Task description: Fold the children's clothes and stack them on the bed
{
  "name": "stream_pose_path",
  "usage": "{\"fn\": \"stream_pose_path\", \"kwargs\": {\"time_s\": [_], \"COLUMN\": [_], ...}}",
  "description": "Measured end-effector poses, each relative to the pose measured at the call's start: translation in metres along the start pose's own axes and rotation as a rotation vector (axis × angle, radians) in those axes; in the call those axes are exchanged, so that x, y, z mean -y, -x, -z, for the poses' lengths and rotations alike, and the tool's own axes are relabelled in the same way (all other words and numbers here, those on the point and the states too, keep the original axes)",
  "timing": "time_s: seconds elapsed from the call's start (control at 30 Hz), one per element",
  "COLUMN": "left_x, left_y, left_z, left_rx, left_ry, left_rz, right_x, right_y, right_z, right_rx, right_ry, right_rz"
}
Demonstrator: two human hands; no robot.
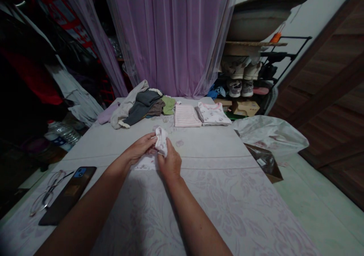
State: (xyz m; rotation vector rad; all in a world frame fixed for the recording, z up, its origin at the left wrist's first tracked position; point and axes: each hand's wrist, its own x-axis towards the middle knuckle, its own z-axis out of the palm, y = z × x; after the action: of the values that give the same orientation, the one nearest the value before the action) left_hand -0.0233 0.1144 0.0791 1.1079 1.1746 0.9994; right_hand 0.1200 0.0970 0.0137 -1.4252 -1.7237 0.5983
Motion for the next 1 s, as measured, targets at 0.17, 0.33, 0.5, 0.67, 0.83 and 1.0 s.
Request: {"fn": "stream_pose_path", "kwargs": {"time_s": [0.17, 0.33, 0.5, 0.67, 0.83, 1.0], "left_x": [0.011, 0.055, 0.072, 0.080, 0.086, 0.071], "left_y": [-0.015, -0.007, 0.015, 0.028, 0.036, 0.035], "left_z": [-0.003, 0.019, 0.026, 0.033, 0.040, 0.037], "left_rx": [-0.102, -0.291, -0.306, -0.207, -0.222, -0.334], "left_ry": [-0.157, -0.428, -0.668, -1.010, -1.154, -1.254], "left_rz": [0.008, -0.064, -0.148, -0.262, -0.202, -0.019], "right_x": [-0.054, -0.086, -0.065, -0.045, -0.035, -0.030], "right_y": [0.000, 0.018, 0.007, -0.011, -0.019, -0.023], "right_z": [0.042, 0.075, 0.079, 0.078, 0.083, 0.081], "right_rx": [-0.311, -0.443, -0.189, 0.074, 0.195, 0.222], "right_ry": [-0.217, 0.004, 0.193, 0.544, 0.707, 0.752], "right_rz": [-0.322, -0.289, -0.023, -0.195, -0.186, -0.230]}}
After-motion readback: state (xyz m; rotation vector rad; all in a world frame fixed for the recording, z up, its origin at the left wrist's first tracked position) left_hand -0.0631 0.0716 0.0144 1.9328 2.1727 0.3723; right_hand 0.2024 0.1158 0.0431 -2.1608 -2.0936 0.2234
